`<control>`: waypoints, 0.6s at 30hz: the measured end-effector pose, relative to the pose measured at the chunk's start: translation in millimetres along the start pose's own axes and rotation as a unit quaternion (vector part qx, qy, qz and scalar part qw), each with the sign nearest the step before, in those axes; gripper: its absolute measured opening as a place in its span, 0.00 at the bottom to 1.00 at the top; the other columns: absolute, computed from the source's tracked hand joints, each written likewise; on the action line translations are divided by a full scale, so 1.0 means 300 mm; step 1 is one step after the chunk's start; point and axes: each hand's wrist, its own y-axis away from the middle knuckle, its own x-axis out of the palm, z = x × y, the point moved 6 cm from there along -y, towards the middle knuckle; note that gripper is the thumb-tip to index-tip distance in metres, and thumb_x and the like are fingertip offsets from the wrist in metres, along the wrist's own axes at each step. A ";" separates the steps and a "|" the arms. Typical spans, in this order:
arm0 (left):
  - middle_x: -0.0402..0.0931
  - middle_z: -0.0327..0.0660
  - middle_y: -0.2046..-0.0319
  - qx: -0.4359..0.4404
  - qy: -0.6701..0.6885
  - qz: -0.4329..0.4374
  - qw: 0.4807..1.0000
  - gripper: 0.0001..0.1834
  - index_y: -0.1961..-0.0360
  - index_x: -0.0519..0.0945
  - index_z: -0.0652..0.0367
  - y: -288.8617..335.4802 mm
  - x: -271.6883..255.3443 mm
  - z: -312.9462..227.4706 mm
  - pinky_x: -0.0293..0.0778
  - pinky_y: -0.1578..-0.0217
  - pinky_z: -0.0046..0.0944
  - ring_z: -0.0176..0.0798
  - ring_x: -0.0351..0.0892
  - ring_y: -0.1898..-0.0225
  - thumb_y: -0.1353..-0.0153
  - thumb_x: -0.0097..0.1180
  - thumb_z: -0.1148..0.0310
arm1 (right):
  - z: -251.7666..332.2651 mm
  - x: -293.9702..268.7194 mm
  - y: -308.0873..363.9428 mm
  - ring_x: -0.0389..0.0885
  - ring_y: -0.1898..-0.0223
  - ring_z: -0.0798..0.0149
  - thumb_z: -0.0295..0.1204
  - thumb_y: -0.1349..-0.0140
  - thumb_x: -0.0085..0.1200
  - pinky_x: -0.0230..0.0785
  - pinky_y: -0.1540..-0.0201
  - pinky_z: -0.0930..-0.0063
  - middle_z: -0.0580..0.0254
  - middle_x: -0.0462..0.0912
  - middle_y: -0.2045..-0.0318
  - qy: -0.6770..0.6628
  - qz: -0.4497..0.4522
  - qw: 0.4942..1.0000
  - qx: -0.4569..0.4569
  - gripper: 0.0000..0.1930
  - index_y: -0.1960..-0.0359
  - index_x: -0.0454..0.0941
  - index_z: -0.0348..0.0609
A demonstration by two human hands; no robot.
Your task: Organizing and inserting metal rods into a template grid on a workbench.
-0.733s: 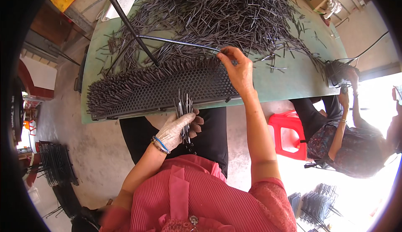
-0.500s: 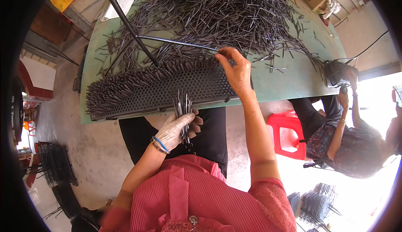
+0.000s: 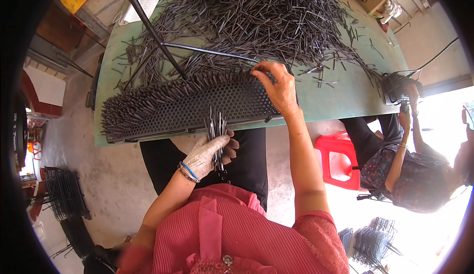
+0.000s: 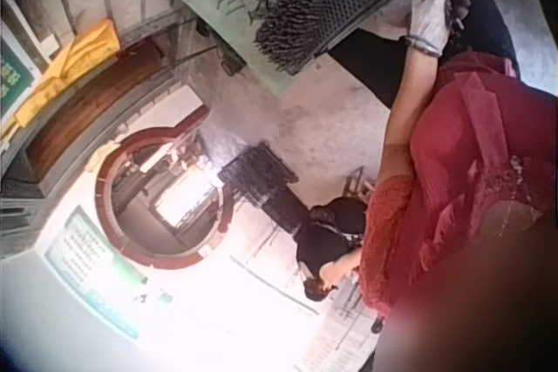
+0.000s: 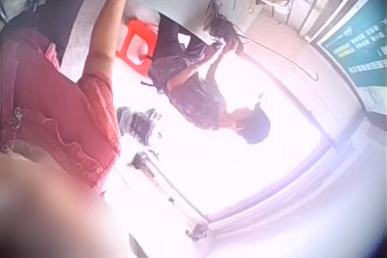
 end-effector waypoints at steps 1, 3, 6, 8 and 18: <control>0.81 0.43 0.63 0.000 0.000 0.000 1.000 0.14 0.51 0.75 0.59 0.000 0.001 -0.001 0.79 0.73 0.30 0.34 0.82 0.69 0.33 0.54 0.63 | 0.006 0.001 0.000 0.80 0.62 0.61 0.26 0.44 0.64 0.72 0.57 0.70 0.63 0.85 0.65 -0.004 0.007 1.000 -0.012 0.09 0.62 0.81 0.43; 0.81 0.43 0.63 0.001 -0.001 0.000 1.000 0.14 0.51 0.75 0.59 -0.001 0.000 0.000 0.79 0.73 0.30 0.34 0.82 0.69 0.33 0.54 0.63 | 0.011 0.004 0.001 0.80 0.63 0.60 0.26 0.44 0.64 0.72 0.58 0.69 0.63 0.85 0.65 -0.009 0.014 1.000 -0.019 0.08 0.62 0.81 0.43; 0.81 0.43 0.63 -0.005 -0.002 -0.005 1.000 0.14 0.51 0.75 0.59 -0.003 -0.006 0.004 0.79 0.73 0.30 0.34 0.82 0.69 0.33 0.54 0.63 | 0.031 0.010 0.009 0.79 0.63 0.60 0.26 0.44 0.64 0.72 0.58 0.68 0.63 0.84 0.66 -0.006 0.021 0.999 -0.041 0.08 0.63 0.81 0.43; 0.81 0.43 0.63 -0.007 -0.003 -0.006 1.000 0.14 0.51 0.76 0.59 -0.003 -0.006 0.005 0.79 0.73 0.30 0.34 0.82 0.69 0.33 0.55 0.63 | 0.035 0.012 0.010 0.79 0.64 0.59 0.26 0.44 0.64 0.72 0.59 0.68 0.63 0.84 0.66 0.001 0.021 0.998 -0.056 0.07 0.64 0.82 0.42; 0.80 0.43 0.64 -0.001 0.000 -0.005 1.000 0.14 0.51 0.76 0.59 -0.004 -0.008 0.007 0.78 0.74 0.30 0.34 0.82 0.69 0.33 0.55 0.63 | 0.031 0.009 0.014 0.80 0.63 0.58 0.24 0.46 0.65 0.73 0.58 0.68 0.63 0.84 0.65 -0.001 0.031 0.996 -0.088 0.10 0.62 0.81 0.42</control>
